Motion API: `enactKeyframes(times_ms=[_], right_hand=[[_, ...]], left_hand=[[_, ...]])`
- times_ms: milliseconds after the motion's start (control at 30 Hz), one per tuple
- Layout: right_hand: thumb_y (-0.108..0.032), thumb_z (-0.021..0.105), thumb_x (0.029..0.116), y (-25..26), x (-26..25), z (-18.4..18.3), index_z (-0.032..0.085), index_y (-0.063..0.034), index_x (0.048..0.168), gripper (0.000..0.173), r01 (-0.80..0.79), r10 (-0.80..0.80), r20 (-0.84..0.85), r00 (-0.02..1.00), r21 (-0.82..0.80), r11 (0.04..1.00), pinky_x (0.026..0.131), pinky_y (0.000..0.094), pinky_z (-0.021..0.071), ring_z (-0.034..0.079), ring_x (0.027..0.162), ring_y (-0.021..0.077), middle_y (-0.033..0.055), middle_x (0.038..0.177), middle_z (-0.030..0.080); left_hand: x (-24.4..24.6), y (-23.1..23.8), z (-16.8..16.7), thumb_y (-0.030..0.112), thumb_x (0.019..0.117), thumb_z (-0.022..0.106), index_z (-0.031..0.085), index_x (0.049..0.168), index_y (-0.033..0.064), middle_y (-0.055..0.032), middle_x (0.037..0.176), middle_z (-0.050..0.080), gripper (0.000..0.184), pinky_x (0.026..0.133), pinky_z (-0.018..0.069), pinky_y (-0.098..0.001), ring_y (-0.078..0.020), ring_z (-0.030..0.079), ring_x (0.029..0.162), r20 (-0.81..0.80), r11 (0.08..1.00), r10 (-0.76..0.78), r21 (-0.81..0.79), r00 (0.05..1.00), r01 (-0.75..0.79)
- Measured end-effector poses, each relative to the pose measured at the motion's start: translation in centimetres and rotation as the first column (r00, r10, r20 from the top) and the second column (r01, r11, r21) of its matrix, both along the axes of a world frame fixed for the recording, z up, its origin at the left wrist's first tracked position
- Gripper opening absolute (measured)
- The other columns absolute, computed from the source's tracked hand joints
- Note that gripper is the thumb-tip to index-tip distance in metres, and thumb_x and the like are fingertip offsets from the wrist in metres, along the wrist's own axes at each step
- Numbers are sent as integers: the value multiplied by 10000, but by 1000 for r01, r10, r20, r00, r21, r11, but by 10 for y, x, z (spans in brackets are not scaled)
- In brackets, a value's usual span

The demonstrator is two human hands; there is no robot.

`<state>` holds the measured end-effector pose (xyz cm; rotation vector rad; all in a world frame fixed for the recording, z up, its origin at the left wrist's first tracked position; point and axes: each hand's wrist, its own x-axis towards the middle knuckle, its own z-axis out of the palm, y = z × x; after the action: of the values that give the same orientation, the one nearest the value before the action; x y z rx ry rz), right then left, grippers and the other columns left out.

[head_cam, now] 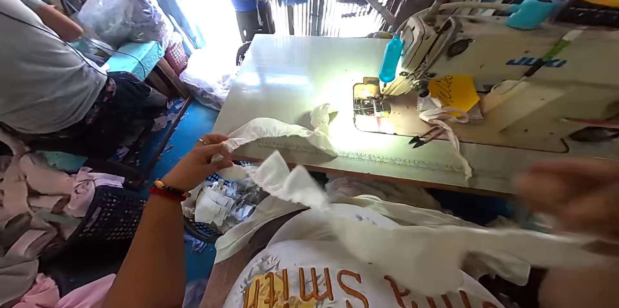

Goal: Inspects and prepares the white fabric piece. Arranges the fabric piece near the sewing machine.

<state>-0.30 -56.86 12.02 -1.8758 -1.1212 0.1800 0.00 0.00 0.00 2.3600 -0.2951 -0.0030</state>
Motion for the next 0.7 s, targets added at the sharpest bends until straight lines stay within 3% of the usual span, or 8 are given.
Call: enactKeyframes(times_ms=[67, 167, 233, 333, 367, 433, 533, 700], right_hand=[[-309, 557, 1029, 46, 30, -20, 661, -137, 985, 205, -74, 97, 115, 989, -187, 980, 769, 198, 516, 593, 876, 28, -22, 921, 620], [-92, 667, 962, 123, 64, -52, 767, -63, 929, 108, 132, -26, 265, 964, -389, 912, 924, 527, 536, 648, 1073, 320, 146, 1094, 692], [7, 710, 886, 163, 95, -75, 772, -59, 868, 93, 234, -49, 412, 910, -411, 881, 1036, 644, 449, 548, 1288, 417, 176, 1322, 642], [29, 715, 873, 203, 143, -93, 792, -62, 909, 125, 198, 74, 422, 903, -563, 802, 1195, 690, 223, 283, 1527, 403, 105, 1571, 481], [29, 716, 874, 210, 154, -99, 794, -57, 929, 128, 164, 120, 389, 913, -621, 766, 1208, 680, 207, 304, 1520, 395, 107, 1527, 532], [-1, 711, 906, 217, 168, -111, 773, -45, 974, 102, 119, 184, 341, 922, -702, 702, 1164, 632, 338, 495, 1379, 392, 145, 1273, 686], [48, 690, 901, 201, 159, -108, 734, -2, 933, 74, 171, 156, 411, 898, -654, 737, 922, 605, 532, 636, 1120, 422, 204, 1070, 691], [45, 645, 941, 118, 114, -69, 732, 17, 1079, 166, 394, -50, 639, 768, -410, 823, 942, 668, 506, 628, 1150, 491, 275, 1185, 672]], left_hand=[[-3, -3, -11, -10, 849, 748, 711, 879, -12, -211, 1295, 592, 48, 1019, 458, -568, -351, 552, 1243, 36, 999, 8, 46, 999, -9], [0, -13, -18, -39, 875, 714, 702, 888, -28, -234, 1307, 604, 21, 1033, 453, -588, -386, 565, 1247, 98, 996, 22, 89, 995, -31], [2, -18, -24, -25, 909, 685, 722, 929, -11, -230, 1320, 605, 44, 1044, 451, -590, -391, 563, 1260, 127, 994, 49, 88, 991, -60], [4, -31, -34, 151, 977, 658, 725, 971, -12, -202, 1356, 610, 176, 1078, 431, -596, -379, 556, 1293, 120, 972, 184, 125, 976, -199], [6, -37, -38, 227, 977, 666, 708, 927, -22, -206, 1335, 624, 257, 1074, 434, -601, -386, 565, 1285, 138, 951, 244, 157, 960, -265], [8, -47, -47, 309, 930, 739, 664, 834, -42, -234, 1270, 643, 371, 1036, 461, -607, -414, 589, 1233, 198, 904, 333, 209, 922, -372], [9, -48, -54, 165, 890, 729, 669, 966, -55, -255, 1237, 642, 241, 1000, 491, -588, -425, 610, 1188, 239, 891, 353, 210, 905, -403], [-1, -21, -64, -92, 868, 631, 655, 1222, -30, -264, 1314, 622, 360, 1044, 480, -596, -446, 592, 1251, 285, 891, 291, 266, 913, -368]])
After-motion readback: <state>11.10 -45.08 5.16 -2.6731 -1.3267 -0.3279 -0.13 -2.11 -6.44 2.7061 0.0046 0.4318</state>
